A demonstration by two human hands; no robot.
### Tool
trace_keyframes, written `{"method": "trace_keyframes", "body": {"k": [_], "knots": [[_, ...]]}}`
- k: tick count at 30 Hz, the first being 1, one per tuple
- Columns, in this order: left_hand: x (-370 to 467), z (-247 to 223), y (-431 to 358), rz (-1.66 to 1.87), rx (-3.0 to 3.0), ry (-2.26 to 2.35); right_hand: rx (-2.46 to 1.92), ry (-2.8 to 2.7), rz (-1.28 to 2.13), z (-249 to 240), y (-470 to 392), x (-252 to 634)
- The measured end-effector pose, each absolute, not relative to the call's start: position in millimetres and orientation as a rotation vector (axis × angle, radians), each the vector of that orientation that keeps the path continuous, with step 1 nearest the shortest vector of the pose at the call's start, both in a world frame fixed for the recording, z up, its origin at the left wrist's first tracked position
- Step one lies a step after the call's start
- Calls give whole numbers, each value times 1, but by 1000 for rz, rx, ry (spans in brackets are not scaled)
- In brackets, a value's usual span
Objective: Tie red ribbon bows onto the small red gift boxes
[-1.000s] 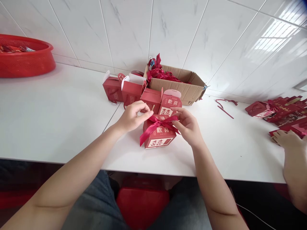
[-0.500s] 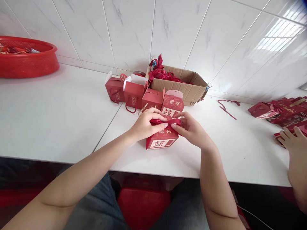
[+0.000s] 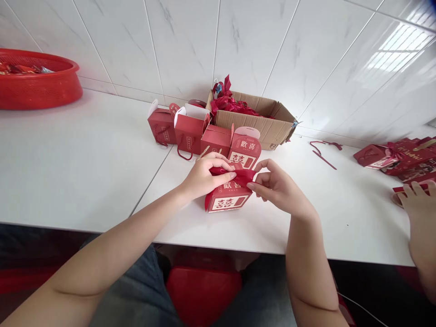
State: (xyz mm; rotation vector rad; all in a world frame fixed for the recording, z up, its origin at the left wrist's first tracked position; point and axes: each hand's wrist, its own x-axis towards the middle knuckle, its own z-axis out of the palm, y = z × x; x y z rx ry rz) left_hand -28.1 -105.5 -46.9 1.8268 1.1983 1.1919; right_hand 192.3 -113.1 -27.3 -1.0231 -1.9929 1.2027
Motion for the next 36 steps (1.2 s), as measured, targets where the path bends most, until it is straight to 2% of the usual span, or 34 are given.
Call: {"method": "trace_keyframes", "body": {"k": [10,22,26,31,36], "knots": [[-26,-49,-103,1202,1812,1218,-849,-2330,831,-28,-125,185],[-23,-49,-104,1099,1805,1468,-736,-2556,475,-33,-131,173],[-25,-51,-101,1088,1778,1420,-734,-2581,456,-32,-131,175],[-27,-51,-100,1123,1776,1319,-680,-2306,688,-34,-125,180],[-27,-43,-104,1193,1674,1152,-788,-1822,418,-36,-112,182]]}}
